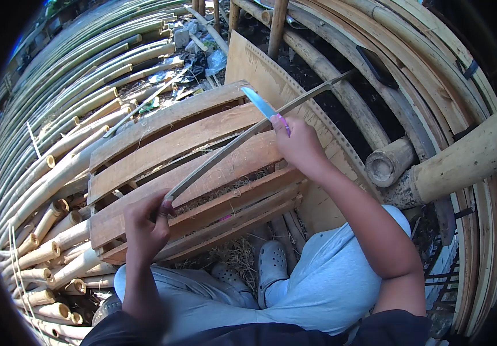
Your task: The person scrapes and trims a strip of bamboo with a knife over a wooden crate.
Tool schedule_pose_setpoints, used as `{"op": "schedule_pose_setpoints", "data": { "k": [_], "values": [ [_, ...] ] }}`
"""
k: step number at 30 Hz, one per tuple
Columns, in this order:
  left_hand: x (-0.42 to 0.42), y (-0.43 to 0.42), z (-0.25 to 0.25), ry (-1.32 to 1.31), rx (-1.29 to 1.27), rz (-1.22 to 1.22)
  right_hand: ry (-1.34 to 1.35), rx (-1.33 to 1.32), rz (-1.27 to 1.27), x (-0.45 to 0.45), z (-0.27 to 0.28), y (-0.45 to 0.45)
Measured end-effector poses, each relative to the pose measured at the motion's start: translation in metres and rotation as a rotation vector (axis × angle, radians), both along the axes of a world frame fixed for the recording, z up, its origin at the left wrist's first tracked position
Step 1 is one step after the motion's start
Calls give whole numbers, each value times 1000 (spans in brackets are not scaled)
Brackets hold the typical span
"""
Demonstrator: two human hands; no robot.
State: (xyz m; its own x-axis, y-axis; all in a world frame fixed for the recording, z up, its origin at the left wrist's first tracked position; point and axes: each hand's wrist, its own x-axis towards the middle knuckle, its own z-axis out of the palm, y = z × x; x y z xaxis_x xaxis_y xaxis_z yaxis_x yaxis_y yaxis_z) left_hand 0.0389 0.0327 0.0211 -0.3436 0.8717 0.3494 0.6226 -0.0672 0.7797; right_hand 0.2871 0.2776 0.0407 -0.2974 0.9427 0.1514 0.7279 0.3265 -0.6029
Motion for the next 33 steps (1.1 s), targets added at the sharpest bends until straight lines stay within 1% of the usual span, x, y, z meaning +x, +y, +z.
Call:
{"op": "schedule_pose_setpoints", "data": {
  "k": [1,3,4,7,8,9,11,12,14,15,17,18,21,22,23,25,26,27,29,33],
  "values": [
    [0,0,-1,3,-11,5,2,4,2,0,4,-2],
    [-1,0,0,10,10,9,-106,-13,85,-1,17,-6],
    [-2,1,1,12,28,12,-100,-8,83,-2,19,-6],
    [0,-2,4,18,-28,-5,10,-8,-118,-9,21,-6],
    [0,-2,3,16,-28,0,-18,-37,29,-14,15,-23],
    [-1,0,2,19,-20,1,-5,95,206,-19,5,-39],
    [-3,1,0,24,-18,4,-16,52,247,-23,8,-43],
    [-3,2,0,13,-7,10,-11,49,244,-22,15,-38],
    [-3,1,2,1,8,16,43,-98,-19,-20,31,-17],
    [-1,0,5,11,-22,9,43,-97,-22,-20,26,-22],
    [0,0,5,14,-47,10,28,128,219,-26,8,-48],
    [-2,1,3,28,-43,8,45,-78,291,-34,17,-71],
    [-4,3,0,42,-21,7,8,-4,381,-33,20,-69],
    [-3,3,-1,44,5,3,-51,103,368,-30,18,-56],
    [-2,2,-1,44,-3,4,-49,95,370,-27,17,-45],
    [-1,1,2,39,-11,3,-26,76,229,-24,18,-33],
    [-1,2,2,39,-11,2,-71,-22,174,-25,29,-39],
    [-2,2,2,47,-16,-3,-72,-21,174,-25,27,-39],
    [-2,1,1,52,-24,-4,-51,104,187,-25,19,-41],
    [-1,1,1,57,-44,-13,-57,184,213,-22,17,-41]
  ]
}}
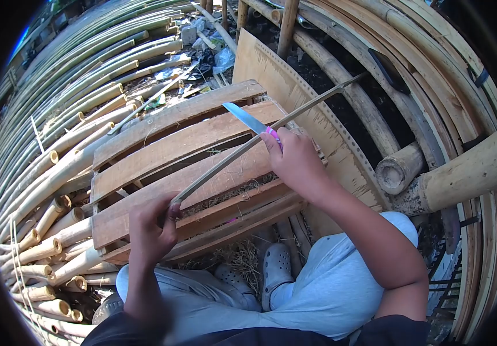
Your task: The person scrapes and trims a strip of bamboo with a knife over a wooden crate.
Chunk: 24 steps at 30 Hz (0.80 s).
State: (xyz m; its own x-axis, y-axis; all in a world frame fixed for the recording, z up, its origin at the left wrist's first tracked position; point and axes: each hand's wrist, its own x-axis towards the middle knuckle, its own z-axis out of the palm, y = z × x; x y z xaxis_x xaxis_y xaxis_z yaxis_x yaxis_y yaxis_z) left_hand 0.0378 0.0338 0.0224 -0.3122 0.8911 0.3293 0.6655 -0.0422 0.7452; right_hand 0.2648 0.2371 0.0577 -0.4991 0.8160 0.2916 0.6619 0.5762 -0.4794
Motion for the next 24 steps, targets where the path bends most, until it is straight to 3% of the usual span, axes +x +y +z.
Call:
{"op": "schedule_pose_setpoints", "data": {
  "k": [2,12,15,17,20,21,24],
  "values": [
    [0,-1,0,6,-5,1,-11,-114,-37,-2,4,-1],
    [-2,0,-7,7,49,14,-79,-131,-53,2,12,4],
    [-2,1,-7,-32,83,33,2,-206,94,18,37,10],
    [-3,1,-7,-51,88,40,-95,-544,338,33,59,15],
    [-5,2,-5,-46,74,21,-323,-465,325,38,83,0],
    [-7,3,-4,-59,74,20,-436,-291,342,40,84,0],
    [-9,5,-3,-80,59,19,-491,-262,315,46,79,10]
  ]
}}
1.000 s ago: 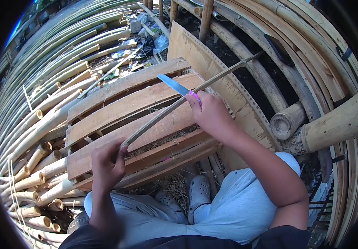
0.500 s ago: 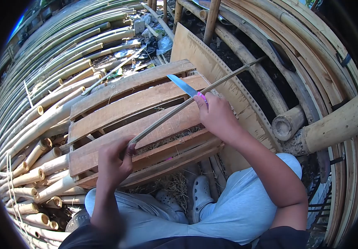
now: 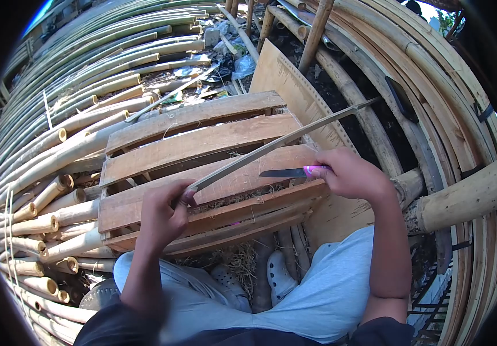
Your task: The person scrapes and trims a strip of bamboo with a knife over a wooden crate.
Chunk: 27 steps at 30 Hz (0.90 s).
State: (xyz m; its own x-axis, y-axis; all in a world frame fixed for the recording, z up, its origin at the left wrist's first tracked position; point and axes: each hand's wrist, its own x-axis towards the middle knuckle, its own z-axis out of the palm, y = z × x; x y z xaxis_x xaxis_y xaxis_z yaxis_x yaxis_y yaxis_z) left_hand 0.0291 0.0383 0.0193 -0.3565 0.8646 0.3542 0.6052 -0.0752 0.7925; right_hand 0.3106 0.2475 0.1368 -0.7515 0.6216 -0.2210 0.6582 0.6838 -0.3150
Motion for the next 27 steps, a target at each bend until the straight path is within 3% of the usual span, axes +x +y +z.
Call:
{"op": "schedule_pose_setpoints", "data": {
  "k": [7,9,13,16,19,22,24,27],
  "values": [
    [-1,2,2,30,-19,-1,-18,-141,67,-2,-40,29],
    [0,1,0,50,-15,-5,134,138,-141,-6,-45,35],
    [-2,1,3,92,-22,-2,197,-2,-63,-14,-45,25],
    [-3,1,2,90,-63,3,107,145,23,-9,-48,17],
    [0,3,5,83,-37,12,-115,350,-170,0,-34,28],
    [-2,5,9,76,-72,37,-17,174,-227,18,-9,27],
    [-3,8,18,93,-133,47,179,240,-311,36,-8,29],
    [-8,10,26,88,-261,61,194,399,-365,57,-7,45]
  ]
}}
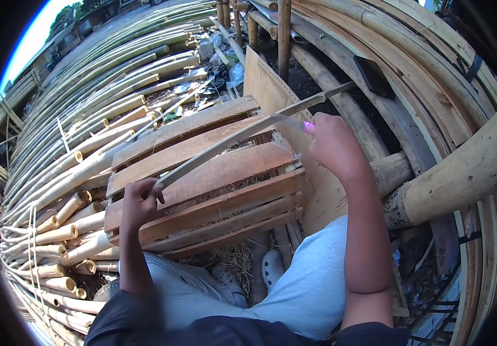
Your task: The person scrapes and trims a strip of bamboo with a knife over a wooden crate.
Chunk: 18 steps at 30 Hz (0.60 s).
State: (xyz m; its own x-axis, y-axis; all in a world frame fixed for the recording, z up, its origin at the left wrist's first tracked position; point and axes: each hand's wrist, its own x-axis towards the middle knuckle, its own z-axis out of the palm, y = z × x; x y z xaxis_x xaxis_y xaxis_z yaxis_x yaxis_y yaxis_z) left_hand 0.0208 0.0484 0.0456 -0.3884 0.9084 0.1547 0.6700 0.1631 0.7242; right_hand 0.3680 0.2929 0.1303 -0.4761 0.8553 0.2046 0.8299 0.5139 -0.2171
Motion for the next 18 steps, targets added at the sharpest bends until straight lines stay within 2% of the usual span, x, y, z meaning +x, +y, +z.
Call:
{"op": "schedule_pose_setpoints", "data": {
  "k": [1,3,4,6,7,9,10,13,18],
  "values": [
    [-2,0,1,10,1,2,10,1,2,0,-3,4],
    [-6,2,2,-104,-120,29,321,-45,-52,-10,-15,14],
    [-8,3,3,-96,-116,24,380,-36,-18,-17,-27,20],
    [-10,3,1,95,-72,22,342,-116,-8,-37,-29,17],
    [-6,3,-1,92,-76,25,295,-204,9,-47,-32,15],
    [3,4,-5,-38,-35,138,303,-176,27,-68,-49,24],
    [5,5,-9,99,-66,163,311,-141,37,-77,-57,28],
    [25,4,-10,129,86,246,387,-118,-50,-95,-80,29],
    [19,-2,-28,36,169,189,325,-119,75,-113,-84,-10]
  ]
}}
